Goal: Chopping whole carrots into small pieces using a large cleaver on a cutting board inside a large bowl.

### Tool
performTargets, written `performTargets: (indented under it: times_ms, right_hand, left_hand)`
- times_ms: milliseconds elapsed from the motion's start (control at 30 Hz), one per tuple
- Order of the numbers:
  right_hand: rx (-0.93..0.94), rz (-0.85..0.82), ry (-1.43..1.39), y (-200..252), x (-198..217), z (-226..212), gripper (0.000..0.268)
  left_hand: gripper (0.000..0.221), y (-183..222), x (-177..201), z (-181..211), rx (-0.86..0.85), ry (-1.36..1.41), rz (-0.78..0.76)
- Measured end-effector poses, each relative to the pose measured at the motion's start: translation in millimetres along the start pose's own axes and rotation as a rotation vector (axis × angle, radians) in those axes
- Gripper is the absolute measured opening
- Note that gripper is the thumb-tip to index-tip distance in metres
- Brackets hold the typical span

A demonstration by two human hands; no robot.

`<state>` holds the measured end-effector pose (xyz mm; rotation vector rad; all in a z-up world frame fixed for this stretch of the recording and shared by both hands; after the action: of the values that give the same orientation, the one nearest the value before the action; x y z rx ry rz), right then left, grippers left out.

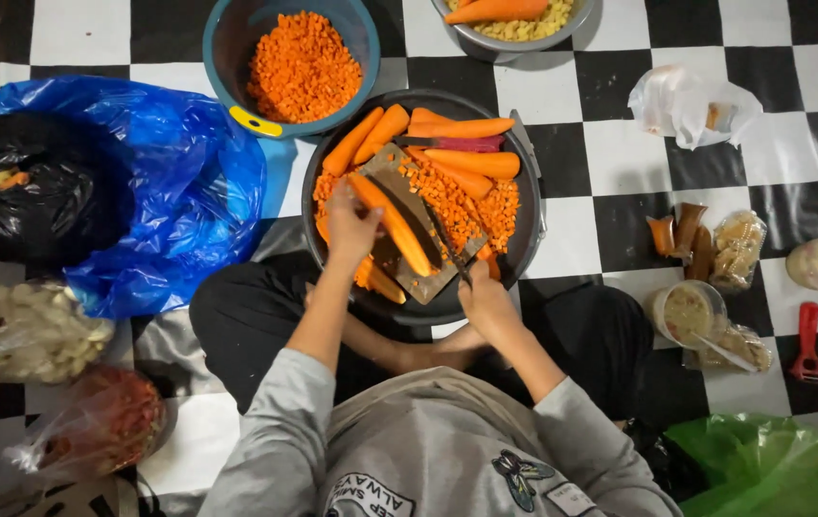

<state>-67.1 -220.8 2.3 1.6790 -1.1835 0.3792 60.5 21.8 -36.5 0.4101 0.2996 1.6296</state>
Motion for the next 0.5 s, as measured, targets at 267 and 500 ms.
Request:
performTargets:
  times_ms: [267, 500]
  right_hand:
    - [0.245, 0.04, 0.099, -4, 11, -60, 0.053]
    - [0.646, 0.191, 0.386, -44, 0, -69, 0.057]
  left_hand:
    - [0.068, -2, -31, -2, 0.062, -0.309, -0.011]
    - [0.075, 6, -29, 29, 0.105, -0.627, -0.041]
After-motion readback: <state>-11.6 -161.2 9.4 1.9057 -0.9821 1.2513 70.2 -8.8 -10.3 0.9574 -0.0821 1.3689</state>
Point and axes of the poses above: each hand's wrist, its own y-axis away from the middle knuckle, its own x-axis out of the back of the hand, z = x × y, the point moved 3 cm from there along -y, towards the middle knuckle, and after that the axes turned 9 degrees about x, right-handed, at the moved point
